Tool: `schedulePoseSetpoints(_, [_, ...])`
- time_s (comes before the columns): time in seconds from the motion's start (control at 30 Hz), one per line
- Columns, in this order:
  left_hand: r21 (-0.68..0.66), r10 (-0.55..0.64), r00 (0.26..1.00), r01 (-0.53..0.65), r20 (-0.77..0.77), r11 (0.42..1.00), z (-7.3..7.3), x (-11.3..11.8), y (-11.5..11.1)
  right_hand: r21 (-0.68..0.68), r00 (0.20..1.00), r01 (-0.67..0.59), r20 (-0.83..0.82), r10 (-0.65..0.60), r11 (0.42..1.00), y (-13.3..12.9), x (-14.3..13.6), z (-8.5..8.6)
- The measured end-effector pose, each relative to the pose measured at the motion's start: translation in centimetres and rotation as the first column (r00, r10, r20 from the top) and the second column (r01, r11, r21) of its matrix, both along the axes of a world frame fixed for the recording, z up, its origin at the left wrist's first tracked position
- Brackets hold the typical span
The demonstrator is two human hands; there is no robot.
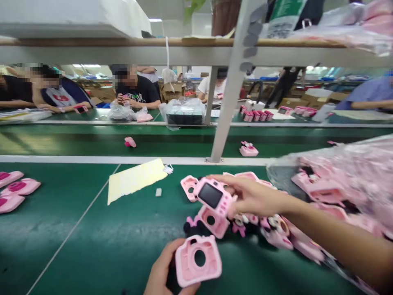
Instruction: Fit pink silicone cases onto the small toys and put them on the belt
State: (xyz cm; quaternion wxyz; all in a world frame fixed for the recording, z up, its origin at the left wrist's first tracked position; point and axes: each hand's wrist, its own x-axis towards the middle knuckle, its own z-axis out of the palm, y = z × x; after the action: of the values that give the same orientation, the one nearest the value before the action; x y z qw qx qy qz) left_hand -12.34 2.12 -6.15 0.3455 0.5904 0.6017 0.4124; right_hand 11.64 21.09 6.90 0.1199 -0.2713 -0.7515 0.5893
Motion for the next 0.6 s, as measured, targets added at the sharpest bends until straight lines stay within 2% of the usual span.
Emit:
schedulePoseSetpoints(0.1, [-0.064,-0.291,0.954,0.287,-0.075,0.956,1.6,2.8,0.5,-0.344,0.994,0.048,-0.080,-0.080,0.938,-8.0,4.8,-2.4])
schedulePoseSetpoints(0.17, [-0.079,-0.405,0.913,0.400,-0.054,0.913,1.6,4.5,1.4,-0.446,0.988,0.077,-0.086,-0.128,0.892,-11.5,6.1,-3.8])
schedulePoseSetpoints(0.23, [-0.082,-0.460,0.886,0.455,-0.057,0.887,1.2,5.7,2.2,-0.474,0.993,0.098,-0.008,-0.115,0.875,-13.2,6.7,-4.7])
schedulePoseSetpoints(0.3, [-0.096,-0.480,0.873,0.473,-0.086,0.876,0.8,6.2,2.7,-0.469,0.994,0.097,0.088,-0.063,0.878,-13.4,7.0,-5.2])
schedulePoseSetpoints(0.4, [-0.133,-0.491,0.865,0.477,-0.104,0.869,0.8,6.2,2.9,-0.448,0.988,0.044,0.149,0.026,0.893,-12.2,6.9,-5.3])
schedulePoseSetpoints(0.6, [-0.154,-0.502,0.861,0.486,-0.085,0.860,1.4,6.1,2.9,-0.410,0.947,-0.120,0.224,0.228,0.904,-9.1,6.1,-4.5])
